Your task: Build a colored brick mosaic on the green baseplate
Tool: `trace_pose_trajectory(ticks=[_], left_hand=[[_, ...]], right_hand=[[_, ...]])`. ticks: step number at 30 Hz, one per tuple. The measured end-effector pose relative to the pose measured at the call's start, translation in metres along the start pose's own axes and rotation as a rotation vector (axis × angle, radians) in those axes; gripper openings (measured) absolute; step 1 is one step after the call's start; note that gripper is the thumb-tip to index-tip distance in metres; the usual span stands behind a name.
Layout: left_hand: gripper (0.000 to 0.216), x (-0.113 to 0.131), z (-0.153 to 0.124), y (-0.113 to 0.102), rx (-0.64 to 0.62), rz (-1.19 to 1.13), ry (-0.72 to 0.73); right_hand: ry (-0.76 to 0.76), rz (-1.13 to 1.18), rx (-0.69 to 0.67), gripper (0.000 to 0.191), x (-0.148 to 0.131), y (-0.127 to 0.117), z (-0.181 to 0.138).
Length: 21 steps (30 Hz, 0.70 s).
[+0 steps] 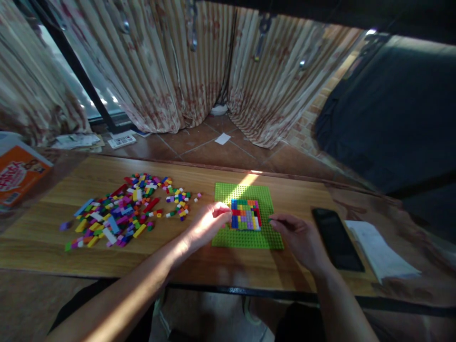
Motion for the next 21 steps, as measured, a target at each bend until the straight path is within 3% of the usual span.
trace_pose_trajectory(ticks=[8,21], left_hand=[[0.015,-0.007,0.004,0.004,-0.034,0.026,0.037],[0.012,-0.009,0.004,0.004,-0.069,0.039,0.064]], right_hand=[[0.033,-0.066,-0.16,0.017,0.001,0.015,-0.003],[0.03,-0.139,-0.189,0.018,-0.001,0.015,-0.005]])
Point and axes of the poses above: each hand's wrist, its own z-axis towards the middle knuckle, its own y-axis out of the palm, x = y × z, the point moved 5 cm from there along z, towards the middle knuckle, and after that the axes turned 2 degrees about y, right-handed, at the moved point
